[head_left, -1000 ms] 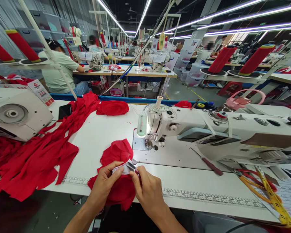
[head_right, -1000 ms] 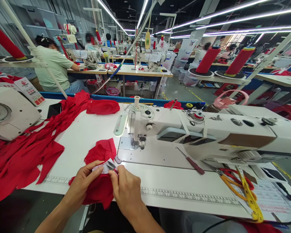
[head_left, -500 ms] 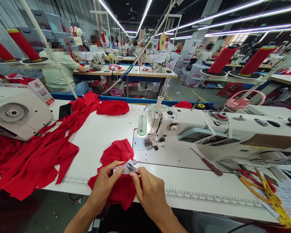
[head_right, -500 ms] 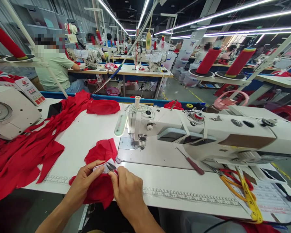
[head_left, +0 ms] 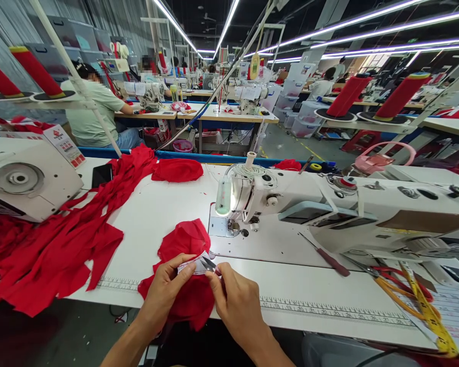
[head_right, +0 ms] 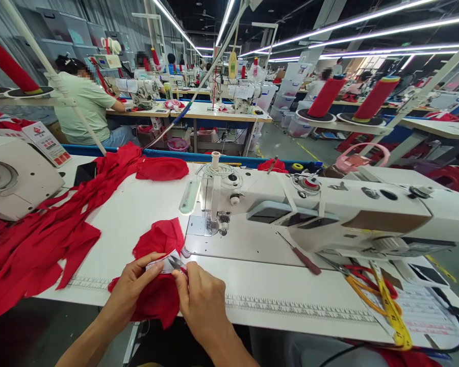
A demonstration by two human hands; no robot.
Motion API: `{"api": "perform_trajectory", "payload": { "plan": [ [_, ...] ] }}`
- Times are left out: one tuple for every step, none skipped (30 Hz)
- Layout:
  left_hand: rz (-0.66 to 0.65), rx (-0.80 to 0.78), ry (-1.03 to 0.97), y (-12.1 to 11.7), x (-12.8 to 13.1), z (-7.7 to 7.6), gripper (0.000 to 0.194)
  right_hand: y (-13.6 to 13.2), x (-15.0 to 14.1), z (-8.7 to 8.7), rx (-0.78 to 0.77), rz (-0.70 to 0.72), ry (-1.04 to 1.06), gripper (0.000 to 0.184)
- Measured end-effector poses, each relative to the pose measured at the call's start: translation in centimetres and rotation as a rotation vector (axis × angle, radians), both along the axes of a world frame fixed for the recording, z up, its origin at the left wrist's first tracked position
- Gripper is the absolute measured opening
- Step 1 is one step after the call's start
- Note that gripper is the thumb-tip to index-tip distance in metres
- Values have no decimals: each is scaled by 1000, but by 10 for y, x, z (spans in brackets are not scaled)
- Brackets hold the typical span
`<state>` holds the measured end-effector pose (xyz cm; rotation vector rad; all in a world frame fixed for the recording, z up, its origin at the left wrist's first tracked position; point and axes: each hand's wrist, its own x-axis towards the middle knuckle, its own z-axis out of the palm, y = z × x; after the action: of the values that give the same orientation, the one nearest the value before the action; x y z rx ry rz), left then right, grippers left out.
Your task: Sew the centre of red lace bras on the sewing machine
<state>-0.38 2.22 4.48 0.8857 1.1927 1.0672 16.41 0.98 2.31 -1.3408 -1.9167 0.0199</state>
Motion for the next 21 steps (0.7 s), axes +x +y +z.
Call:
{"api": "perform_trajectory", "payload": {
  "plan": [
    [-3, 2, -1, 0, 0, 0, 41, 0, 0, -1, 6, -7, -18, 35],
    [-3, 6, -2, 0, 0, 1, 40, 0, -1, -1, 9, -14, -28, 36],
    [-4, 9, -1, 0, 1, 1, 40, 0, -2, -2, 10, -20, -32, 36],
    [-7, 12, 1, 0, 1, 1, 39, 0, -2, -3, 10, -23, -31, 36],
    [-11, 13, 4, 0, 1, 1, 39, 0, -3, -3, 7, -24, -25, 36],
    [-15, 11, 5, 0, 1, 1, 40, 0, -3, -2, 1, -22, -14, 36],
    [-17, 7, 4, -1, 1, 1, 40, 0, -4, -2, -8, -16, 2, 35],
    [-16, 1, 2, -1, 1, 1, 41, 0, -4, -2, -20, -7, 21, 35],
    [-13, -6, -1, -1, 0, 1, 42, 0, -4, -1, -30, 1, 37, 35],
    [-9, -11, -3, -1, 0, 0, 43, 0, -4, -1, -35, 8, 48, 34],
    [-5, -14, -3, -1, 0, 0, 43, -1, -4, -1, -29, 9, 48, 34],
    [-1, -14, -2, -1, 0, 0, 42, 0, -4, -2, -13, 5, 38, 34],
    [1, -11, -1, -1, 0, -1, 41, 0, -4, -3, 13, -4, 19, 33],
    [1, -9, -1, -1, 0, -1, 40, 0, -4, -3, 45, -14, -4, 33],
    [0, -7, -3, 0, 1, -1, 39, 1, -3, -4, 78, -23, -26, 32],
    [-1, -4, -5, 0, 1, -1, 38, 1, -3, -5, 107, -29, -44, 32],
    [0, -3, -7, 1, 1, -1, 37, 2, -3, -6, 128, -28, -55, 31],
    [0, -4, -10, 1, 1, -1, 36, 2, -3, -6, 136, -24, -53, 31],
    [-1, -8, -12, 1, 1, -1, 35, 3, -4, -7, 130, -15, -39, 31],
    [-2, -12, -15, 1, 1, -1, 34, 3, -4, -7, 108, -2, -14, 31],
    [-5, -16, -18, 1, 1, 0, 32, 3, -4, -8, 71, 11, 21, 31]
  ]
}}
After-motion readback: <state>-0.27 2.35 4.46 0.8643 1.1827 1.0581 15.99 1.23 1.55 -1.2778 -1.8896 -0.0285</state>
